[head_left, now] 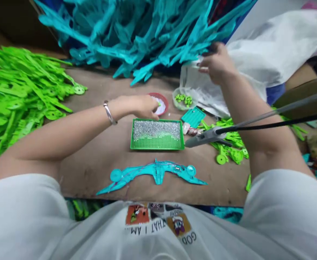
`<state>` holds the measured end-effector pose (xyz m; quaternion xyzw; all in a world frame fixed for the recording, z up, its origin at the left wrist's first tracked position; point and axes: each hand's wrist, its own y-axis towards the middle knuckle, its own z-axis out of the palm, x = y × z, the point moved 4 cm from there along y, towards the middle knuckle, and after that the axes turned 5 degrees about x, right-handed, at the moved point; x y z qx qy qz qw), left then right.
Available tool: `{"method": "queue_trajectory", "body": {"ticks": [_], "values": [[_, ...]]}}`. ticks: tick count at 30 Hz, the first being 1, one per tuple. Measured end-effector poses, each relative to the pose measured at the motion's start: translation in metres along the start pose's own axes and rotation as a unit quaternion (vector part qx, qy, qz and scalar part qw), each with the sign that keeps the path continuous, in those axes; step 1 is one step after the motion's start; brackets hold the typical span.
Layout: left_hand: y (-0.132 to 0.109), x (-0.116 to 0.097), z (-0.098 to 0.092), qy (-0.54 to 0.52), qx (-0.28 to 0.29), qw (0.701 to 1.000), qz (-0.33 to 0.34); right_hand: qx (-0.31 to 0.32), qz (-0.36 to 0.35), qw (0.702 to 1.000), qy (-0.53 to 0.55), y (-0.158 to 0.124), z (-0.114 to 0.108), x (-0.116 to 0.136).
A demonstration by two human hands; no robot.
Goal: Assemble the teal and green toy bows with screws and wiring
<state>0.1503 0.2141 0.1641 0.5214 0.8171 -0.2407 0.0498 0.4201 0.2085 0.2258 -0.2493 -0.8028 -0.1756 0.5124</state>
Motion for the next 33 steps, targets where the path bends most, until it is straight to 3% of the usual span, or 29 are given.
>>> {"method": "queue_trajectory", "body": {"ticks": [1, 2, 3, 5, 8, 11, 14, 17, 20, 25, 30, 33], "values": [[-0.010, -0.008, 0.024, 0.020, 0.067, 0.998, -0.003, -0.007, -0.005, 1.000, -0.011, 0.008, 0.002, -0.002], [-0.026, -0.018, 0.048, 0.021, 0.098, 0.995, -0.002, -0.015, -0.015, 1.000, -0.023, 0.013, 0.001, -0.005], [-0.044, -0.029, 0.072, 0.037, 0.109, 0.993, 0.023, -0.027, -0.022, 0.999, -0.035, 0.016, -0.001, -0.007], [-0.083, -0.043, 0.119, 0.092, 0.113, 0.989, 0.006, -0.054, -0.015, 0.997, -0.049, 0.013, -0.009, -0.013], [-0.122, -0.052, 0.169, 0.122, 0.013, 0.992, -0.034, -0.084, 0.030, 0.996, -0.030, -0.008, -0.025, -0.020], [-0.135, -0.053, 0.199, 0.099, -0.110, 0.989, -0.018, -0.089, 0.026, 0.996, -0.017, -0.042, -0.040, -0.022], [-0.132, -0.046, 0.220, 0.066, -0.125, 0.990, -0.031, -0.008, -0.001, 1.000, -0.030, -0.085, -0.049, -0.029], [-0.128, -0.038, 0.225, 0.024, -0.102, 0.995, -0.001, 0.108, 0.039, 0.993, -0.038, -0.131, -0.055, -0.057], [-0.132, -0.033, 0.214, 0.019, -0.108, 0.992, 0.055, 0.161, 0.032, 0.985, -0.047, -0.168, -0.069, -0.093], [-0.141, -0.033, 0.196, 0.025, -0.123, 0.990, 0.065, 0.125, 0.074, 0.989, -0.020, -0.199, -0.090, -0.143], [-0.139, -0.037, 0.170, 0.001, -0.129, 0.987, 0.095, 0.161, 0.055, 0.984, -0.043, -0.221, -0.092, -0.152], [-0.153, -0.012, 0.139, -0.023, -0.128, 0.985, 0.111, 0.155, 0.053, 0.984, -0.064, -0.235, -0.103, -0.157]]}}
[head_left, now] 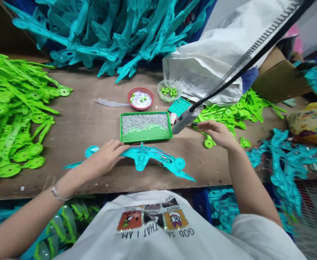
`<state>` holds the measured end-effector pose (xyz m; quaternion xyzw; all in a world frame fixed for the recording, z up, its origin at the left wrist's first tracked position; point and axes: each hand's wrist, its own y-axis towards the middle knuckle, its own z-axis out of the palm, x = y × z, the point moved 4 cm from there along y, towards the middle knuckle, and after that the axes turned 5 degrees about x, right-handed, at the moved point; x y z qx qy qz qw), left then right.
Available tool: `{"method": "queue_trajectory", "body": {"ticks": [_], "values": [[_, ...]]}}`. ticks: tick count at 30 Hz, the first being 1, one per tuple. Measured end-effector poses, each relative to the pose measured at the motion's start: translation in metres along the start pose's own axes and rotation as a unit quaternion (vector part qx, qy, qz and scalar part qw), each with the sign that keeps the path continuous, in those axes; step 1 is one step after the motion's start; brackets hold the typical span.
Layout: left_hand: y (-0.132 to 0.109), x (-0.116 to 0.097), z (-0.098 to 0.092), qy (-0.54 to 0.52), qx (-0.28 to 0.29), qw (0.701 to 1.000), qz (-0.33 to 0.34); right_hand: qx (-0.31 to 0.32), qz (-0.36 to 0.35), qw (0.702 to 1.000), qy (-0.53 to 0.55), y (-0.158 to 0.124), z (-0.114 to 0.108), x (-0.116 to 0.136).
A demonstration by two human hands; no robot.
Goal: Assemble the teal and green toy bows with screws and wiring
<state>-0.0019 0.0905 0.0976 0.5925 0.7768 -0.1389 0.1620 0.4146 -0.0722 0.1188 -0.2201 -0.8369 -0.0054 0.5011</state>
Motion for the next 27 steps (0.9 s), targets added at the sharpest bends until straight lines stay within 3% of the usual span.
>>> {"method": "queue_trajectory", "body": {"ticks": [5, 8, 11, 17, 21, 24, 27], "values": [[-0.051, 0.059, -0.071, 0.033, -0.076, 0.994, -0.066, -0.038, 0.030, 0.998, -0.039, -0.025, -0.016, -0.028], [-0.059, 0.073, -0.093, 0.068, -0.129, 0.982, -0.123, -0.041, 0.033, 0.997, -0.060, -0.028, -0.021, -0.038], [-0.022, 0.071, -0.085, 0.053, -0.145, 0.978, -0.137, -0.043, 0.009, 0.996, -0.079, -0.016, -0.022, -0.033], [0.089, 0.064, -0.024, 0.007, -0.100, 0.992, -0.072, -0.085, -0.069, 0.990, -0.088, 0.026, -0.033, 0.014], [0.112, 0.065, 0.000, 0.024, -0.072, 0.996, -0.052, -0.126, -0.119, 0.985, -0.023, 0.061, -0.048, 0.055], [0.115, 0.070, -0.014, 0.015, -0.065, 0.998, -0.021, -0.107, -0.118, 0.985, 0.072, 0.104, -0.050, 0.086], [0.140, 0.076, -0.061, -0.054, -0.106, 0.993, -0.015, -0.060, -0.094, 0.983, 0.149, 0.161, -0.047, 0.127]]}}
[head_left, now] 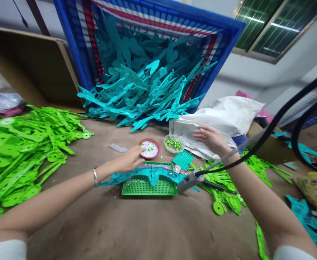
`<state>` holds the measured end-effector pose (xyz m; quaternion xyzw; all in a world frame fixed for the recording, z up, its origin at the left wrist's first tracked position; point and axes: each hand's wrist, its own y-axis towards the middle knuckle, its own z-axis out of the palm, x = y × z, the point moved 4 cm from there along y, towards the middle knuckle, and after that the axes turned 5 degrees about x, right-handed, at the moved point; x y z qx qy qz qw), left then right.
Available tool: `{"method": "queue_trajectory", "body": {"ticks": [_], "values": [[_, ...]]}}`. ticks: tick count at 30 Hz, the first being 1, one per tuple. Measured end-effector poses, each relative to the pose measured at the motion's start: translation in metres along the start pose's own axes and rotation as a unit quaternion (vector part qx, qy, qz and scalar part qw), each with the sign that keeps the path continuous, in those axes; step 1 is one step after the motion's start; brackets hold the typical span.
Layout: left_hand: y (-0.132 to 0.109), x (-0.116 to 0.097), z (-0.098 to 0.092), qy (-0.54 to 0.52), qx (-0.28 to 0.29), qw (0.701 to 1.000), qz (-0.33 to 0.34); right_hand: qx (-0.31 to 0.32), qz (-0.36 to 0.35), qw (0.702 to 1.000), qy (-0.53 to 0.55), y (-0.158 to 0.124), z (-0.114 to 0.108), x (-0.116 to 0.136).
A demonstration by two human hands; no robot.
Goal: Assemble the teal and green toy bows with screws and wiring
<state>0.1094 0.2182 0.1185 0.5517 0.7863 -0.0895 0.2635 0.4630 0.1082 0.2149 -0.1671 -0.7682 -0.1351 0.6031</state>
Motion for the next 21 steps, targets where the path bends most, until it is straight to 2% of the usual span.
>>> {"method": "queue_trajectory", "body": {"ticks": [3, 6, 8, 11, 13, 16, 18, 21], "values": [[0.068, -0.002, -0.048, -0.086, -0.047, 0.992, -0.081, -0.029, 0.019, 0.996, 0.079, 0.064, 0.017, 0.037], [0.150, -0.010, -0.086, -0.183, -0.134, 0.964, -0.140, -0.022, 0.042, 0.992, 0.115, 0.110, 0.043, 0.068], [0.199, -0.017, -0.099, -0.263, -0.171, 0.936, -0.159, -0.002, 0.038, 0.994, 0.103, 0.125, 0.067, 0.077], [0.247, -0.023, -0.104, -0.282, -0.165, 0.929, -0.173, -0.003, -0.001, 0.996, 0.085, 0.118, 0.102, 0.068], [0.258, -0.023, -0.103, -0.269, -0.150, 0.936, -0.172, -0.007, -0.032, 0.996, 0.078, 0.099, 0.119, 0.053], [0.244, -0.013, -0.102, -0.227, -0.116, 0.955, -0.150, 0.010, -0.078, 0.996, 0.041, 0.061, 0.124, 0.033], [0.218, -0.003, -0.103, -0.185, -0.096, 0.970, -0.124, -0.005, -0.109, 0.993, 0.044, 0.038, 0.108, 0.025], [0.169, 0.013, -0.104, -0.117, -0.086, 0.985, -0.090, -0.027, -0.141, 0.982, 0.120, 0.013, 0.071, 0.014]]}}
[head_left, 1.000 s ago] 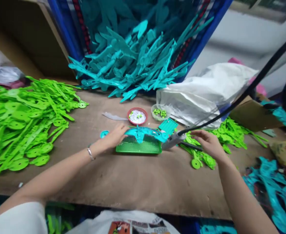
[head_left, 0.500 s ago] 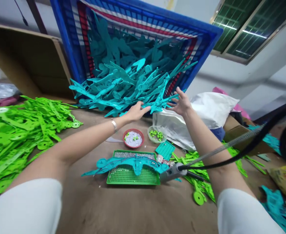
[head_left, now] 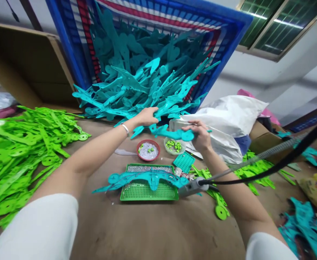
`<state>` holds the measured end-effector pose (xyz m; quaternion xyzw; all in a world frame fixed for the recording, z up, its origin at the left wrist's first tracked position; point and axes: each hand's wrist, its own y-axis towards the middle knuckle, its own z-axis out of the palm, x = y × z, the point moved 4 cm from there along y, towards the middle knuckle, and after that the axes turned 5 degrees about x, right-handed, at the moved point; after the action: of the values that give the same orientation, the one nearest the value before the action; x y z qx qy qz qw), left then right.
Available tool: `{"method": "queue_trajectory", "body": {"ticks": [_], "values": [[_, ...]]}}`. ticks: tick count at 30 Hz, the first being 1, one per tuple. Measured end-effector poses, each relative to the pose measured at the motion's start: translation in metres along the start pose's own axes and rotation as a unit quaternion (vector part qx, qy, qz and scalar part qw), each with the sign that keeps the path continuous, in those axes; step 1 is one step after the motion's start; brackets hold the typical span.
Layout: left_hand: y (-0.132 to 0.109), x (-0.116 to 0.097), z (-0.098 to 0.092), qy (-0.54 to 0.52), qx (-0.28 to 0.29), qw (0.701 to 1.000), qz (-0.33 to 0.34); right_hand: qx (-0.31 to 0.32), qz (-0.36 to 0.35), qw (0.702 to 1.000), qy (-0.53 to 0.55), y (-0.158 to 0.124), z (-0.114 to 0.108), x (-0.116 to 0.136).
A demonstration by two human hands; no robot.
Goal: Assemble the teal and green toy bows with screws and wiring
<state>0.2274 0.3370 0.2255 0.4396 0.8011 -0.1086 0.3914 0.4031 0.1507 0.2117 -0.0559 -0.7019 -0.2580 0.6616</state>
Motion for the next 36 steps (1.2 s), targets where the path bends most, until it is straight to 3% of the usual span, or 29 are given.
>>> {"method": "queue_trajectory", "body": {"ticks": [4, 8, 11, 17, 21, 25, 27, 29, 30, 32, 33, 34, 35, 36], "values": [[-0.057, 0.026, -0.004, 0.094, 0.001, 0.994, 0.049, 0.002, -0.036, 0.998, 0.058, -0.023, -0.044, 0.002], [-0.089, 0.040, 0.015, 0.225, 0.011, 0.967, 0.124, 0.022, -0.065, 0.994, 0.090, -0.035, -0.064, 0.006], [-0.094, 0.045, 0.030, 0.244, 0.013, 0.958, 0.152, 0.013, -0.073, 0.990, 0.120, -0.033, -0.066, 0.008], [-0.097, 0.047, 0.042, 0.255, -0.015, 0.952, 0.166, 0.015, -0.012, 0.986, 0.163, -0.030, -0.048, -0.004], [-0.116, 0.052, 0.026, 0.265, -0.003, 0.955, 0.133, 0.041, 0.050, 0.977, 0.205, -0.044, -0.036, -0.001], [-0.148, 0.067, -0.017, 0.208, -0.114, 0.970, 0.048, 0.037, 0.068, 0.981, 0.178, -0.050, -0.047, 0.005], [-0.163, 0.075, -0.035, 0.141, -0.165, 0.976, 0.006, -0.032, 0.063, 0.989, 0.128, -0.050, -0.059, 0.006], [-0.173, 0.080, -0.046, 0.091, -0.191, 0.977, -0.016, -0.175, 0.008, 0.982, 0.069, -0.063, -0.067, 0.013], [-0.177, 0.081, -0.050, 0.070, -0.205, 0.976, -0.020, -0.259, -0.062, 0.963, 0.036, -0.078, -0.067, 0.021], [-0.183, 0.084, -0.058, 0.010, -0.248, 0.968, -0.028, -0.374, -0.280, 0.883, -0.036, -0.131, -0.047, 0.046], [-0.186, 0.088, -0.062, -0.043, -0.277, 0.959, -0.036, -0.372, -0.397, 0.836, -0.063, -0.163, -0.027, 0.057], [-0.189, 0.091, -0.066, -0.104, -0.303, 0.946, -0.047, -0.312, -0.489, 0.809, -0.093, -0.193, -0.001, 0.065], [-0.191, 0.096, -0.068, -0.161, -0.322, 0.931, -0.057, -0.165, -0.514, 0.830, -0.142, -0.214, 0.032, 0.067], [-0.193, 0.100, -0.069, -0.204, -0.334, 0.918, -0.067, 0.029, -0.452, 0.872, -0.184, -0.225, 0.068, 0.061]]}}
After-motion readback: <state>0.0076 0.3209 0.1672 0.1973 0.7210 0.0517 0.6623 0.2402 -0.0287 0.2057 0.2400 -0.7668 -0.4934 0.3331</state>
